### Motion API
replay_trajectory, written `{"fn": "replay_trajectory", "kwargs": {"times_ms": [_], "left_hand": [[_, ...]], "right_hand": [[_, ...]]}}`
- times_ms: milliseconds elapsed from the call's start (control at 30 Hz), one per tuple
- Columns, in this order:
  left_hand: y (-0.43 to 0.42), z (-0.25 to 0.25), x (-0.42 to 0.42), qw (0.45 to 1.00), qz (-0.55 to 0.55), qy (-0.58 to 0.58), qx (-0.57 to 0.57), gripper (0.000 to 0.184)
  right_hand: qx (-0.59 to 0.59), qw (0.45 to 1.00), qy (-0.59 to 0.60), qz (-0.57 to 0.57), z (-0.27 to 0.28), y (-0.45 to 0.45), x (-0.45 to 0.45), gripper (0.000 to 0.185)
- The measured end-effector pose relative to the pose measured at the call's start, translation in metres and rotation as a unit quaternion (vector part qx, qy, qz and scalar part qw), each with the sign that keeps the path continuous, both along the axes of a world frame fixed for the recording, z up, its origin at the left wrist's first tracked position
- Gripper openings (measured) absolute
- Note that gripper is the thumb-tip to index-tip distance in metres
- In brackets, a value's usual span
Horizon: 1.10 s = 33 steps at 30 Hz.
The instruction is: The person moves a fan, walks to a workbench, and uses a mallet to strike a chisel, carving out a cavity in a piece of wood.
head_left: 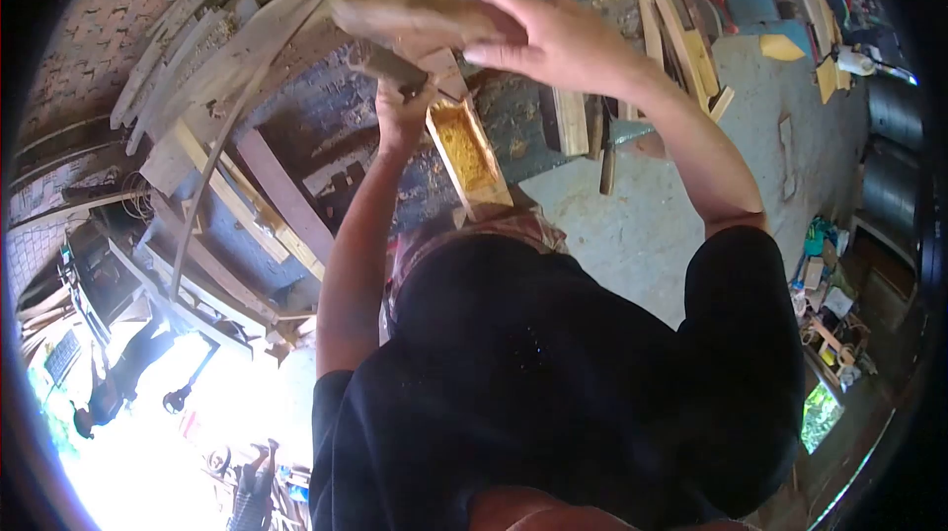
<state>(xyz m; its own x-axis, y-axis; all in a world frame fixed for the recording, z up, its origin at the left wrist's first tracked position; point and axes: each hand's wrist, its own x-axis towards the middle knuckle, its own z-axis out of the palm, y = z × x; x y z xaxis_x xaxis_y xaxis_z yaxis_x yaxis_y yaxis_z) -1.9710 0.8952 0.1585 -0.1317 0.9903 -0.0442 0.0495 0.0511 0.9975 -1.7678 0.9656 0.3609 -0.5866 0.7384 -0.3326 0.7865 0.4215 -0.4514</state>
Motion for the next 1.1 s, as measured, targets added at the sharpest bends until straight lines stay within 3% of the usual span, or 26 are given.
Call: {"fn": "replay_trajectory", "kwargs": {"times_ms": [33, 67, 100, 133, 200, 233, 267, 300, 333, 400, 433, 467, 500, 600, 633, 667, 700, 767, 800, 833, 900, 967, 1100], "left_hand": [[0.002, -0.004, 0.001, 1.000, -0.002, 0.000, -0.006, 0.030], [0.008, -0.007, 0.002, 1.000, -0.002, -0.015, -0.004, 0.031], [0.010, -0.009, 0.002, 1.000, -0.003, -0.031, -0.004, 0.032], [0.012, -0.009, 0.003, 1.000, -0.003, -0.031, -0.004, 0.032], [0.016, -0.008, 0.004, 0.998, -0.017, -0.056, -0.012, 0.034], [0.019, -0.007, 0.004, 0.997, -0.023, -0.070, -0.014, 0.035], [0.024, -0.012, 0.001, 0.997, -0.024, -0.071, -0.009, 0.035], [0.027, -0.025, -0.005, 0.994, -0.022, -0.107, -0.030, 0.037], [0.030, -0.031, -0.010, 0.988, -0.023, -0.143, -0.054, 0.038], [0.034, -0.016, -0.015, 0.989, -0.027, -0.143, -0.040, 0.039], [0.028, -0.012, -0.016, 0.989, -0.034, -0.131, -0.064, 0.039], [0.026, -0.013, -0.015, 0.988, -0.035, -0.132, -0.073, 0.039], [0.029, -0.013, -0.010, 0.993, -0.043, -0.091, -0.066, 0.040], [0.035, -0.010, 0.002, 0.996, -0.058, -0.039, -0.060, 0.041], [0.038, -0.008, 0.005, 0.996, -0.065, -0.026, -0.060, 0.042], [0.040, -0.012, 0.009, 0.994, -0.068, -0.086, -0.012, 0.042], [0.037, -0.025, 0.003, 0.994, -0.066, -0.086, -0.007, 0.042], [0.032, -0.040, -0.012, 0.989, -0.044, -0.031, -0.141, 0.042], [0.024, -0.039, -0.016, 0.986, -0.031, -0.102, -0.126, 0.037], [0.021, -0.032, -0.018, 0.986, -0.029, -0.102, -0.131, 0.037], [0.008, -0.015, -0.019, 0.982, -0.037, -0.156, -0.097, 0.031], [0.004, -0.002, -0.017, 0.988, -0.022, -0.130, -0.081, 0.024], [0.005, 0.007, -0.016, 0.995, -0.041, -0.086, -0.040, 0.025]], "right_hand": [[-0.006, 1.000, 0.000, -0.002, 0.000, -0.003, -0.003, 0.055], [0.112, 0.979, 0.171, -0.004, 0.001, -0.002, -0.007, 0.053], [0.224, 0.916, 0.333, -0.006, 0.001, -0.002, -0.011, 0.051], [0.224, 0.916, 0.332, -0.006, 0.000, 0.000, -0.016, 0.051], [0.313, 0.846, 0.431, 0.016, -0.001, 0.007, -0.024, 0.049], [0.317, 0.846, 0.429, 0.017, -0.012, 0.009, -0.020, 0.049], [0.181, 0.952, 0.245, 0.026, -0.031, 0.009, -0.013, 0.055], [0.034, 0.998, 0.044, 0.030, -0.040, 0.009, -0.008, 0.062], [0.037, 0.998, 0.043, 0.029, -0.035, 0.010, -0.005, 0.062], [-0.073, 0.997, -0.009, -0.017, -0.013, 0.019, -0.005, 0.061], [-0.039, 0.999, 0.020, -0.020, 0.013, 0.016, -0.009, 0.058], [0.098, 0.980, 0.170, 0.027, 0.002, 0.021, -0.008, 0.057], [0.236, 0.918, 0.311, 0.072, -0.008, 0.027, -0.007, 0.057], [0.253, 0.892, 0.372, 0.032, -0.004, 0.030, -0.018, 0.057], [0.256, 0.892, 0.371, 0.033, -0.012, 0.029, -0.017, 0.057], [0.129, 0.973, 0.193, 0.007, -0.030, 0.025, -0.014, 0.052], [-0.004, 1.000, 0.004, -0.021, -0.046, 0.021, -0.012, 0.046], [-0.008, 0.998, 0.026, -0.053, -0.064, 0.010, 0.004, 0.045], [-0.014, 0.995, 0.048, -0.084, -0.071, 0.014, 0.012, 0.043], [-0.019, 0.995, 0.048, -0.083, -0.073, 0.015, 0.016, 0.043], [0.060, 0.975, 0.188, -0.100, -0.075, 0.006, 0.025, 0.045], [-0.001, 0.976, 0.162, -0.142, -0.053, 0.001, 0.021, 0.045], [0.051, 0.968, 0.217, -0.115, -0.022, -0.005, 0.011, 0.045]]}}
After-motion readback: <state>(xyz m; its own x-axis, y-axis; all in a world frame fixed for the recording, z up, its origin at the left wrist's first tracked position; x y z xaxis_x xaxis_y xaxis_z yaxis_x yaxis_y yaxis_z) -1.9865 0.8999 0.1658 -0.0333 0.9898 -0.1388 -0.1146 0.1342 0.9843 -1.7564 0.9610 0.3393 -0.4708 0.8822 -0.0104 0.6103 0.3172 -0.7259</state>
